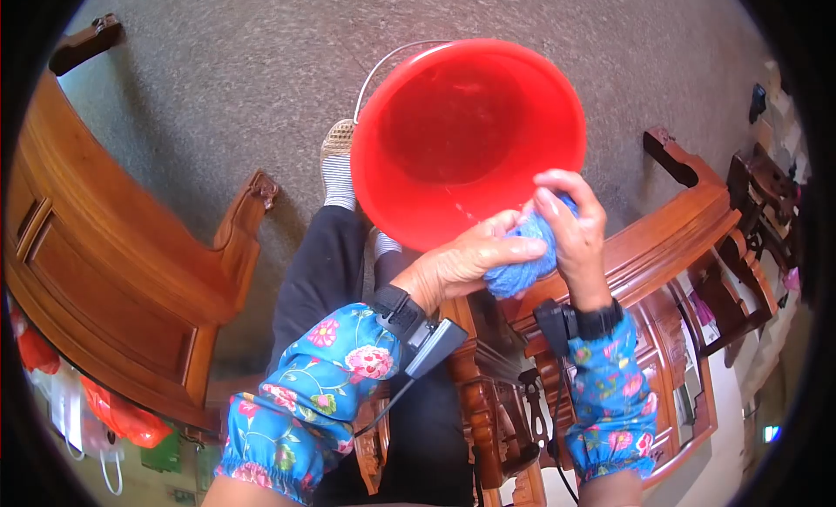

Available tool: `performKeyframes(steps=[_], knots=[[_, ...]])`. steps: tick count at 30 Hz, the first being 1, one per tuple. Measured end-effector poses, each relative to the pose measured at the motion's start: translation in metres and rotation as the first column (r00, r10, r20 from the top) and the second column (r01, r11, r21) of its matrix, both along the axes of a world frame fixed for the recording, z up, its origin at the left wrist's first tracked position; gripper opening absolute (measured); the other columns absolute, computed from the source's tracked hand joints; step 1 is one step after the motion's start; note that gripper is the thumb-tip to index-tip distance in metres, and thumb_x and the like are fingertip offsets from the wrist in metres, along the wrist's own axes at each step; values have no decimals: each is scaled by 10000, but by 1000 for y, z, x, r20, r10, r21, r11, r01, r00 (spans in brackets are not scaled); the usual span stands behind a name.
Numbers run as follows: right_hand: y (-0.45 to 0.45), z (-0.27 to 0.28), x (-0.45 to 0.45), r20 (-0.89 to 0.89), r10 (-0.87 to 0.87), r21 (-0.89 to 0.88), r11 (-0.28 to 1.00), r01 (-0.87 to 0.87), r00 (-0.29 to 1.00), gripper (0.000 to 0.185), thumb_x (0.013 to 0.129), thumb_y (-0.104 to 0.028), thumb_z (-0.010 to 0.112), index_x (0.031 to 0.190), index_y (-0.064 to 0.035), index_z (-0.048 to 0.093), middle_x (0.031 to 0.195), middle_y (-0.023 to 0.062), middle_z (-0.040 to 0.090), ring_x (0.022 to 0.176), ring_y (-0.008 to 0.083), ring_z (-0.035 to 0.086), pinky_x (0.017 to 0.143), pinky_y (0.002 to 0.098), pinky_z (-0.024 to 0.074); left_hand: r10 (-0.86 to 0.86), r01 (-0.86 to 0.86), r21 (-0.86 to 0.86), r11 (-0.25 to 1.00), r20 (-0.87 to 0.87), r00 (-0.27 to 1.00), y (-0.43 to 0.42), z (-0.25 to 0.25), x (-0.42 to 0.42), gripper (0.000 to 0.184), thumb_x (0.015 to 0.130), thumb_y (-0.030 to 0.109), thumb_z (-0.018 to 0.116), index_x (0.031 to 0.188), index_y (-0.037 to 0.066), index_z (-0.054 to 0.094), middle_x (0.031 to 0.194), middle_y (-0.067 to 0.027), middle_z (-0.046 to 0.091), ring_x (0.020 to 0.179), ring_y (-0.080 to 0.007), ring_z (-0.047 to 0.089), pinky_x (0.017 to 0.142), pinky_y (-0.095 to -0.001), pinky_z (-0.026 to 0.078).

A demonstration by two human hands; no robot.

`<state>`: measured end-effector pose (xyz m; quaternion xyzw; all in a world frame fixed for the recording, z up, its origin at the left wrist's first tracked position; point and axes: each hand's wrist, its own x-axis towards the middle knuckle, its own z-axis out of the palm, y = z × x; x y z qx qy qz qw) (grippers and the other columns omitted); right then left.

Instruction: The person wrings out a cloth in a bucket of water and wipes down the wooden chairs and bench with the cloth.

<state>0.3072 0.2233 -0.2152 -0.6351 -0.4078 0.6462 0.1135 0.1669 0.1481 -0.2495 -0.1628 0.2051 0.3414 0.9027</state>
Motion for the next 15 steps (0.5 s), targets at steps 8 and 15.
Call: performKeyframes(steps=[8,15], knots=[[9,-75,-26,-31,394,2,919,-394,919,185,908,-69,562,1077,-8,606,932,106,643,857,184,630,771,303,502,-186,412,99,906,-780,597,-4,-27,15,854,818,267,709,1416,-11,167,1153,-159,546,1052,-248,583,874,-363,483],[5,-82,-18,96,236,117,962,-247,967,305,906,-184,589,1155,-14,537,972,157,627,892,242,631,778,363,505,-209,549,-1,836,-926,316,9,-15,6,899,825,251,690,1446,-3,92,1074,-239,597,1008,-376,625,873,-440,485]])
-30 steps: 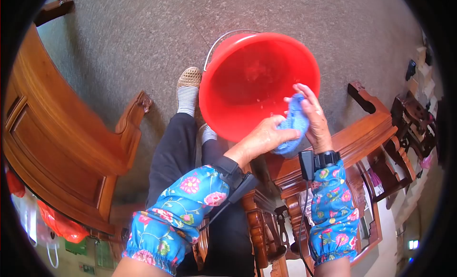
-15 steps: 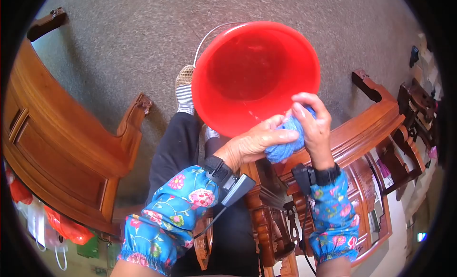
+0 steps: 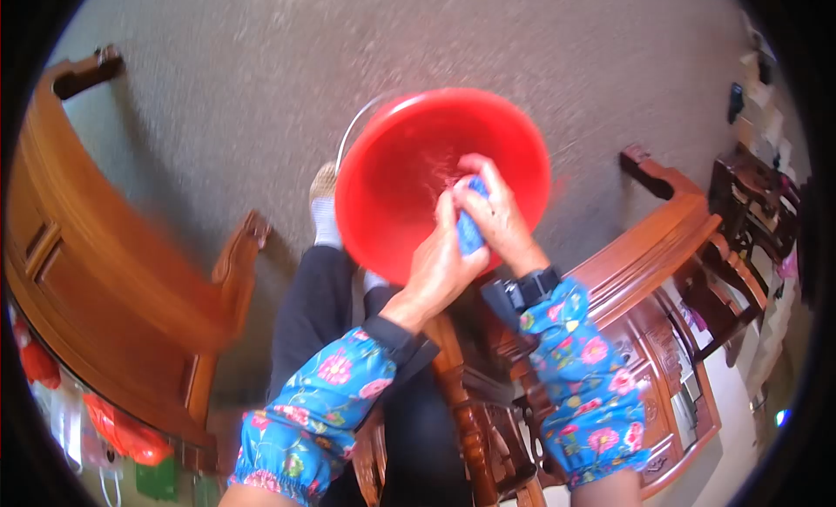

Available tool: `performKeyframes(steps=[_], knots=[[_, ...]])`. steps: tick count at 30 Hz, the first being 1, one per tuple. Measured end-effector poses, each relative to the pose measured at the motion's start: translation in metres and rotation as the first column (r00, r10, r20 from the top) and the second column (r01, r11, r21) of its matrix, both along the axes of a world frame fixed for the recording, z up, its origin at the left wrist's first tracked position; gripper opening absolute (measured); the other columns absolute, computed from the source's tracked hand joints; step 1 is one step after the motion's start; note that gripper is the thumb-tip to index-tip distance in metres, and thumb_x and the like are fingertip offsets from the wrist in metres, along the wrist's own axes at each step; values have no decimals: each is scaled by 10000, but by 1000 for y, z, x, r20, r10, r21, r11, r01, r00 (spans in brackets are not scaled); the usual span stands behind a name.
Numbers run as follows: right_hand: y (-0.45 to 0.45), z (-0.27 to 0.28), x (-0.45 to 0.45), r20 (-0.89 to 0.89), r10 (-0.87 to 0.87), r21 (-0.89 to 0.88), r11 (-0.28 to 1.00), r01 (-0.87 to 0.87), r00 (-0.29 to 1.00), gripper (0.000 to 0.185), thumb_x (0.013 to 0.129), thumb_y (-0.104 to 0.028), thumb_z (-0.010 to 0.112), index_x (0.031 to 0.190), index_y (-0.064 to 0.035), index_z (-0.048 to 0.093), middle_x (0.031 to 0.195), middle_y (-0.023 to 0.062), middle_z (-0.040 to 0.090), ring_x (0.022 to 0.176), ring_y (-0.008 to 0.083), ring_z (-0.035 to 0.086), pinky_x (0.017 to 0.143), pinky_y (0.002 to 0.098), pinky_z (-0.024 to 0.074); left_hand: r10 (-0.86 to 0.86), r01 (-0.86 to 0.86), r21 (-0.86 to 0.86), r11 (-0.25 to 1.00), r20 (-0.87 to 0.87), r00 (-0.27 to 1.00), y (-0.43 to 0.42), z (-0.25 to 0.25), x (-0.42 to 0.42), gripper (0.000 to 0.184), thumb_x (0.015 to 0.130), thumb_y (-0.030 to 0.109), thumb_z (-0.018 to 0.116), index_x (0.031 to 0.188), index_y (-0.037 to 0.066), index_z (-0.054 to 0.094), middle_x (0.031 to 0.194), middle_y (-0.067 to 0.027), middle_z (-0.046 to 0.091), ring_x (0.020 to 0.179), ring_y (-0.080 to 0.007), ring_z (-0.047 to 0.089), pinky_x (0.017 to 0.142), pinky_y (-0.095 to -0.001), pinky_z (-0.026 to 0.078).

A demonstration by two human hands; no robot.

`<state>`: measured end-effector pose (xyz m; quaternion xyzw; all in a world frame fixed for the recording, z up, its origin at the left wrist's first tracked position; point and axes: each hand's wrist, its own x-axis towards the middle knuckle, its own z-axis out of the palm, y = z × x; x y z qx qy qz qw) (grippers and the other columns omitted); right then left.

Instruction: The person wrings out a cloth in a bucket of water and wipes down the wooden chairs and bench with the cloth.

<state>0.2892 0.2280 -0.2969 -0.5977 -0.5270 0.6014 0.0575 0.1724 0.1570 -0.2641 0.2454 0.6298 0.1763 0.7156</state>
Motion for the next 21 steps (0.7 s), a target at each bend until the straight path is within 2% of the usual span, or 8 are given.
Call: performKeyframes(steps=[2,4,7,11,15,17,19,21], knots=[[0,4,13,-176,-511,-510,778,366,841,264,902,-173,611,1125,-38,573,996,65,617,930,159,609,809,303,511,30,-42,174,984,76,997,4,4,-5,937,806,252,723,1471,46,96,1154,-228,568,1058,-355,607,920,-423,473],[-8,13,20,-123,-764,-720,508,473,633,191,919,-138,588,1076,-30,590,1037,73,631,996,187,617,881,338,519,13,-41,349,936,82,997,2,6,-8,905,811,223,738,1480,80,145,1244,-188,520,1117,-288,573,977,-375,445],[-18,58,9,-200,-831,-564,531,633,519,171,935,-138,591,1070,-35,576,992,107,637,954,217,640,854,362,528,311,-369,106,923,355,882,0,25,-14,809,861,132,699,1482,95,181,1174,-117,568,1092,-198,558,953,-353,445],[-32,96,-13,-280,-874,-335,476,813,396,154,928,-127,617,1053,-46,577,868,84,627,781,225,669,727,372,558,430,-451,141,882,155,889,-30,31,-15,683,891,188,676,1439,106,277,1090,-93,589,991,-170,575,793,-278,484],[-42,132,-28,-290,-938,-413,302,859,190,104,948,-126,569,1029,-62,576,804,71,609,748,243,648,709,399,551,646,-558,-337,758,272,713,-25,92,-34,544,966,480,500,1369,134,386,1174,-128,565,875,-245,639,729,-385,541],[-46,155,-37,-347,-932,-491,275,826,104,104,944,-125,568,1027,-62,580,789,76,608,738,246,641,713,410,548,773,-471,-616,631,450,447,-22,118,-42,472,966,518,461,1231,128,478,1177,-131,582,872,-310,652,769,-499,538],[-49,178,-42,-345,-935,-510,257,821,79,108,938,-137,587,1018,-65,585,812,81,612,752,251,640,726,411,543,852,-598,-609,521,419,315,-8,157,-34,402,968,459,490,1167,111,512,1113,-115,602,906,-314,640,817,-517,524],[-53,198,-41,-346,-938,-571,219,792,10,112,930,-134,603,1018,-66,590,839,84,614,770,251,641,744,403,540,852,-740,-448,502,403,335,-7,171,-30,260,941,271,587,1117,85,544,1047,-94,613,929,-275,628,867,-466,511]])
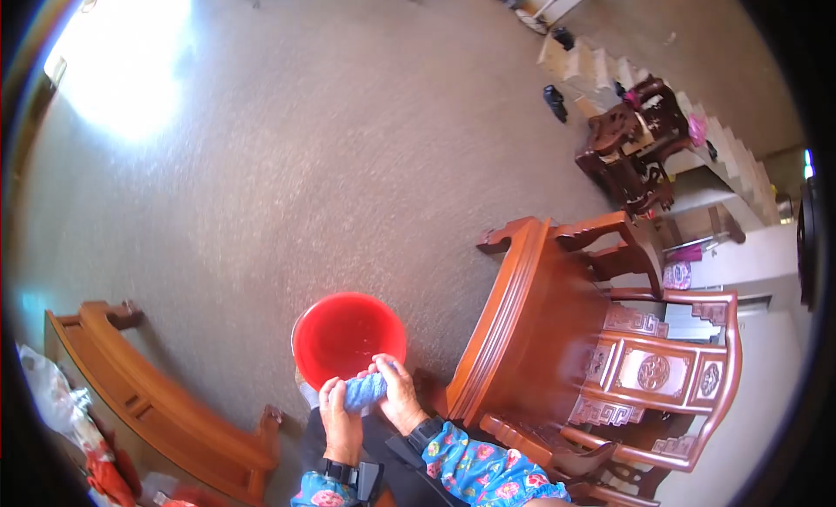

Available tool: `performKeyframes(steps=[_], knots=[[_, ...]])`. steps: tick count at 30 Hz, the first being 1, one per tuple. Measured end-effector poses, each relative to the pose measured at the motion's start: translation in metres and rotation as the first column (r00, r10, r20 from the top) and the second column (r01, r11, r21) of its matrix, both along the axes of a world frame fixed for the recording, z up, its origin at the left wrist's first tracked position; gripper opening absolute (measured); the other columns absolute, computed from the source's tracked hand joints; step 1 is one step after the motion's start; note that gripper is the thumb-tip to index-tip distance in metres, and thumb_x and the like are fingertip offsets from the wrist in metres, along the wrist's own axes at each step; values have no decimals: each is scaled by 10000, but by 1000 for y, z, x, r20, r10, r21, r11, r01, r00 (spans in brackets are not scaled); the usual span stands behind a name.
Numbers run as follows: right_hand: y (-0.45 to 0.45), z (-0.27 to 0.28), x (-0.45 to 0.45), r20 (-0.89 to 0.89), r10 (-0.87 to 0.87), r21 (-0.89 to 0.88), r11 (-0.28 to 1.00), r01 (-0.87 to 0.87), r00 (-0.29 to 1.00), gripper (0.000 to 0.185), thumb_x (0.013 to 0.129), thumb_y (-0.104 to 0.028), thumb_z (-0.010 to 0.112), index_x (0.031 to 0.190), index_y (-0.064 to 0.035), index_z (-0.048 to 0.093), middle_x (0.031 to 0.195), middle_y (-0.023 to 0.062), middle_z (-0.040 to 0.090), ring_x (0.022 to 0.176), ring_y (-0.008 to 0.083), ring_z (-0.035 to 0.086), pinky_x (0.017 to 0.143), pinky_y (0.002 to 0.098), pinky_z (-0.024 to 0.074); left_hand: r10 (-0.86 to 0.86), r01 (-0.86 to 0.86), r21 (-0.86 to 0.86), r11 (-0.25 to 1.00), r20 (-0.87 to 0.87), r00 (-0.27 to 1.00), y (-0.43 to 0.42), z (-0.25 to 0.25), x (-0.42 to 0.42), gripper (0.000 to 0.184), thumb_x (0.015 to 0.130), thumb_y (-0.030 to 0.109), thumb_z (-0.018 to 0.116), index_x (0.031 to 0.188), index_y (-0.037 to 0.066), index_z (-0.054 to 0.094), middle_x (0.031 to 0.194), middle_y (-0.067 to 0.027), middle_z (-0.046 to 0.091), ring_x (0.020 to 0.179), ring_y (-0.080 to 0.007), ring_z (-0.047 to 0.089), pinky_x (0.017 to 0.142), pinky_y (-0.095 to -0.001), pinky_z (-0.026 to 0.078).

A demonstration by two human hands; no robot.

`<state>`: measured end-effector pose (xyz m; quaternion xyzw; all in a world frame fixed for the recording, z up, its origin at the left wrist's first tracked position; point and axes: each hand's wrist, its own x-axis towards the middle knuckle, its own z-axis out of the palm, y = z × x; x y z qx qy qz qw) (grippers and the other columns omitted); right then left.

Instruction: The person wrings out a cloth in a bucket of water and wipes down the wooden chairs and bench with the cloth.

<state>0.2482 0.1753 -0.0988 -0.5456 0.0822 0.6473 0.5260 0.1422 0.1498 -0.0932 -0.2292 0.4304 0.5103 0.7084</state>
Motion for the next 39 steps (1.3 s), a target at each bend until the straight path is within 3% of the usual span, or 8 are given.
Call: performKeyframes(steps=[2,8,20,26,27,32,36,39], knots=[[-8,17,2,-20,4,49,999,-3,1000,108,929,-135,609,1008,-63,596,859,81,616,799,245,636,780,391,533,-134,299,161,941,-633,763,10,39,-1,205,876,77,645,1065,66,567,1023,-72,609,914,-217,616,864,-381,504],[11,94,2,-455,159,170,981,-90,876,350,956,-398,563,992,-52,607,788,44,586,808,179,594,794,334,509,186,791,244,561,-968,167,19,149,-25,335,681,-34,691,987,42,578,1072,-173,607,963,-328,610,870,-408,480],[43,212,6,-181,885,391,465,-794,429,398,997,-410,469,1100,-44,588,686,-50,454,605,32,391,553,198,355,523,921,195,-336,-775,355,34,265,-40,184,661,75,688,837,77,635,993,-138,618,996,-354,603,870,-494,489],[59,194,-10,331,926,435,22,-900,182,336,990,-363,462,1009,-60,607,590,-50,423,539,39,358,499,229,326,555,684,-162,-711,-728,404,48,236,-41,277,607,183,641,864,79,628,945,-116,582,972,-296,583,914,-460,447],[61,189,-14,335,929,403,13,-915,161,295,975,-326,469,965,-63,602,575,-42,430,531,56,377,495,250,336,512,548,-253,-797,-764,391,52,220,-36,169,731,126,634,896,110,602,908,-83,590,878,-279,619,824,-371,480],[67,146,-20,508,857,323,-90,-942,92,231,944,-256,478,933,-59,600,579,3,484,542,107,450,508,299,363,631,437,-484,-758,-715,302,43,157,-16,71,757,182,593,699,152,620,808,-32,606,801,-228,621,701,-345,465],[59,108,-21,815,465,404,-27,-914,347,256,949,-257,468,883,-42,591,582,31,520,552,132,526,519,307,415,772,517,-588,-622,-572,278,47,141,1,151,754,101,585,845,133,701,863,-63,660,852,-283,650,789,-376,479],[78,127,6,570,813,229,-18,-973,119,385,975,-362,468,948,-12,627,760,119,653,731,225,640,675,372,495,582,186,-553,-812,-790,195,75,195,-5,234,773,68,576,977,78,688,1012,-96,655,950,-327,626,855,-405,475]])
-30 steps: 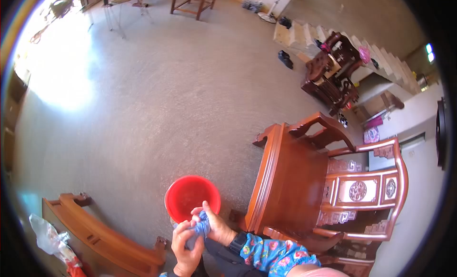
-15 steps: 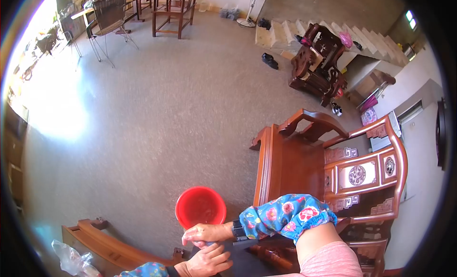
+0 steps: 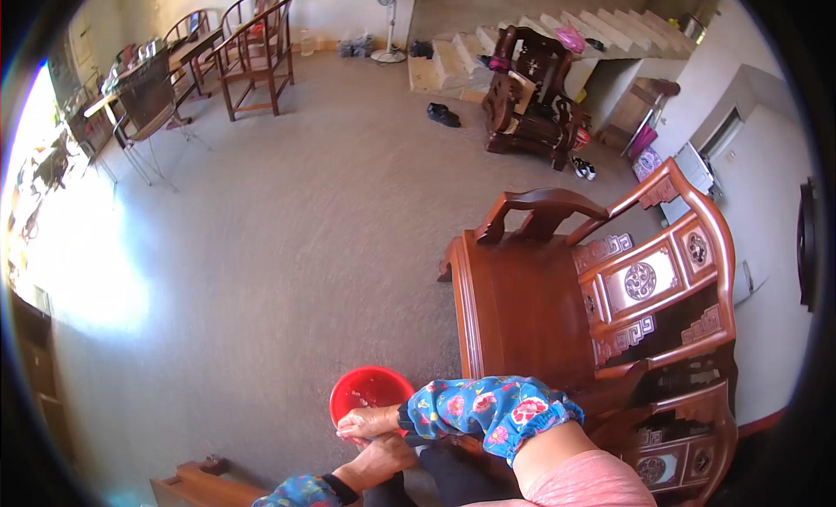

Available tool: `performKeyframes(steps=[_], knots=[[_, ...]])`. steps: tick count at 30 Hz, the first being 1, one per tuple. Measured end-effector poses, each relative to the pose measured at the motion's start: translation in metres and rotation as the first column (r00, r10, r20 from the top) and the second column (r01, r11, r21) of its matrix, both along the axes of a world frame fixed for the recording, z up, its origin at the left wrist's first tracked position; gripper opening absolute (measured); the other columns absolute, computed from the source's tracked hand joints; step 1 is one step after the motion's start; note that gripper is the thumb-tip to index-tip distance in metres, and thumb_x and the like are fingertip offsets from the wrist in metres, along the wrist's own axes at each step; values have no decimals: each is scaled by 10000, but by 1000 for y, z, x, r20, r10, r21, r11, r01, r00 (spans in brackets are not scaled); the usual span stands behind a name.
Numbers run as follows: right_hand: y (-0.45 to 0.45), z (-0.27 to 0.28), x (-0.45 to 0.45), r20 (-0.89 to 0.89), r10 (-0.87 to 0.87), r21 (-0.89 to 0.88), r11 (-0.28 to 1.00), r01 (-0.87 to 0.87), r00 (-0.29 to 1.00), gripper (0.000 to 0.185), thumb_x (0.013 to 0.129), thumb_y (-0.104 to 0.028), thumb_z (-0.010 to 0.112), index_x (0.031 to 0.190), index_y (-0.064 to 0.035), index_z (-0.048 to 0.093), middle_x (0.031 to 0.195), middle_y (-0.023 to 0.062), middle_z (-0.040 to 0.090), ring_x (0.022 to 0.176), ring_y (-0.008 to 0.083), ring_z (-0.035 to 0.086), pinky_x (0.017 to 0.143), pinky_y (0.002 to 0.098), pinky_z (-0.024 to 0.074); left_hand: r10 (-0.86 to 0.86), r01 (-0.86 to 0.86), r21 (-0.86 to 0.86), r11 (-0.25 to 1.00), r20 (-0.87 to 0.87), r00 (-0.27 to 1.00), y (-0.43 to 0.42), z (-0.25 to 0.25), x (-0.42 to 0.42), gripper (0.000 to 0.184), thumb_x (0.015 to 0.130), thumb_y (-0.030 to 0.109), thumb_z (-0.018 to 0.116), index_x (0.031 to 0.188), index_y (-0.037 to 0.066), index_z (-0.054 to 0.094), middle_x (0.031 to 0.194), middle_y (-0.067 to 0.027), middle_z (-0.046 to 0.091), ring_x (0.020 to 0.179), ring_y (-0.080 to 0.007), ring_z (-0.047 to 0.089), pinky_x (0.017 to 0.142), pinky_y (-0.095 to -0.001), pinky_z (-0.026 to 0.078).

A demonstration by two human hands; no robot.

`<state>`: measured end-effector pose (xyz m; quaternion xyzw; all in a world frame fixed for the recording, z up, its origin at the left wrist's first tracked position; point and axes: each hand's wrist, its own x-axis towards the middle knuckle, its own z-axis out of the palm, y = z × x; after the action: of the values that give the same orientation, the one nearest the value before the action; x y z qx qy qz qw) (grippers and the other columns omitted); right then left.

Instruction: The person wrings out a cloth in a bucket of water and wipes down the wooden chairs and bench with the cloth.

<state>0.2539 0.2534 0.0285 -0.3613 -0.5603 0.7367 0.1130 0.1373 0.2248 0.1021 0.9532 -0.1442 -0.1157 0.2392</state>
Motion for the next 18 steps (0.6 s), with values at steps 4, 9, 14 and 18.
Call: performKeyframes(steps=[4,9,14,18], knots=[[-3,-39,27,-64,-132,528,837,146,989,495,959,-475,485,944,-4,636,811,154,663,650,240,663,549,363,513,535,-464,-302,833,222,815,5,36,-19,330,789,90,604,1118,74,590,1152,-144,571,1139,-387,523,951,-476,426],[-55,63,74,-14,-503,-110,860,499,864,309,959,-223,556,1155,15,530,1037,155,608,717,247,687,592,324,586,949,-889,-455,-46,-298,104,-12,42,-43,429,885,192,609,1224,-23,459,1019,-225,610,892,-369,639,722,-429,537],[-125,82,78,-184,-806,104,553,827,562,247,949,-175,579,1143,-23,573,1004,77,630,874,138,627,767,284,528,592,-542,-528,-654,-803,69,-34,51,-12,411,940,350,527,1140,-7,489,932,-157,625,697,-229,651,474,-294,500],[-181,123,107,-159,-928,-35,347,937,338,288,942,-115,579,1218,-33,563,1109,60,615,1028,108,570,917,264,473,583,-612,-546,-572,-796,165,-39,54,30,335,894,145,619,1175,-9,519,964,-139,632,745,-217,650,552,-318,535]])
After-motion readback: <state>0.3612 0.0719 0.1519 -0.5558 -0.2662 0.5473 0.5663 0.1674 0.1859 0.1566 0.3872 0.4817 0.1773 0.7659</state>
